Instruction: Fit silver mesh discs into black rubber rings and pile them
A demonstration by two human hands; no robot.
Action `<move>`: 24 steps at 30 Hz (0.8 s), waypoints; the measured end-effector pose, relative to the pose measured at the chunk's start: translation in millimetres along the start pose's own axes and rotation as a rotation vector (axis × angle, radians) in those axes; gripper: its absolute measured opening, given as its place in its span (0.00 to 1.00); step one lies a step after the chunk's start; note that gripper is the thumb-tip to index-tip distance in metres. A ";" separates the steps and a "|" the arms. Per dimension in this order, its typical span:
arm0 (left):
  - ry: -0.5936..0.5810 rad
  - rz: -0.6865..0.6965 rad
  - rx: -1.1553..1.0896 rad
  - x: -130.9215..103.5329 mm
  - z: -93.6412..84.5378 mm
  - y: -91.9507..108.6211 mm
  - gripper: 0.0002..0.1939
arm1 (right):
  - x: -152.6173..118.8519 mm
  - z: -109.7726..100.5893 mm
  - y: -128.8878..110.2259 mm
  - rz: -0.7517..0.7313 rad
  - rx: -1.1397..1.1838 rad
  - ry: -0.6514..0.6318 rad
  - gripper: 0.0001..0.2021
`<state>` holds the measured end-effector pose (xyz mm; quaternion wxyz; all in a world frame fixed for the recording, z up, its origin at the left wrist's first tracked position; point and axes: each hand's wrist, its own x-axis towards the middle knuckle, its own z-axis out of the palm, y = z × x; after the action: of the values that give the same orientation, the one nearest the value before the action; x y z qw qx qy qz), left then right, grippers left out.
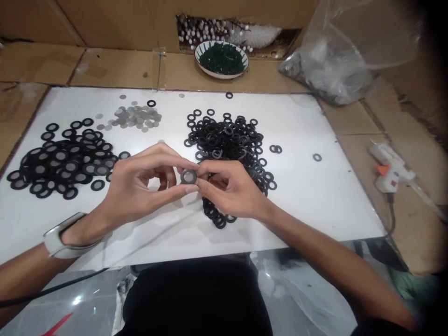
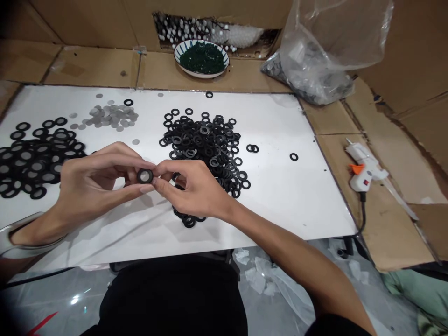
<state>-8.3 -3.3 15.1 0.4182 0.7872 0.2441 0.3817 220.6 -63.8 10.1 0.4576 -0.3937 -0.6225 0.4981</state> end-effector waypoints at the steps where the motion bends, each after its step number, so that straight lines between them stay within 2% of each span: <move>1: 0.001 0.007 0.005 0.3 -0.2 0.6 0.17 | -0.2 -0.1 -0.3 0.008 0.002 0.001 0.14; 8: 0.019 0.014 0.016 1.1 -0.5 3.2 0.17 | -3.5 -2.7 -2.1 0.047 0.004 0.032 0.06; 24: 0.003 0.023 0.004 -0.5 -1.6 0.4 0.21 | -2.6 -0.9 -1.9 0.049 0.000 0.075 0.13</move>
<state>-9.9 -3.1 15.8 0.4119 0.7903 0.2366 0.3871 222.1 -66.4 11.5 0.4683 -0.4274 -0.5950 0.4940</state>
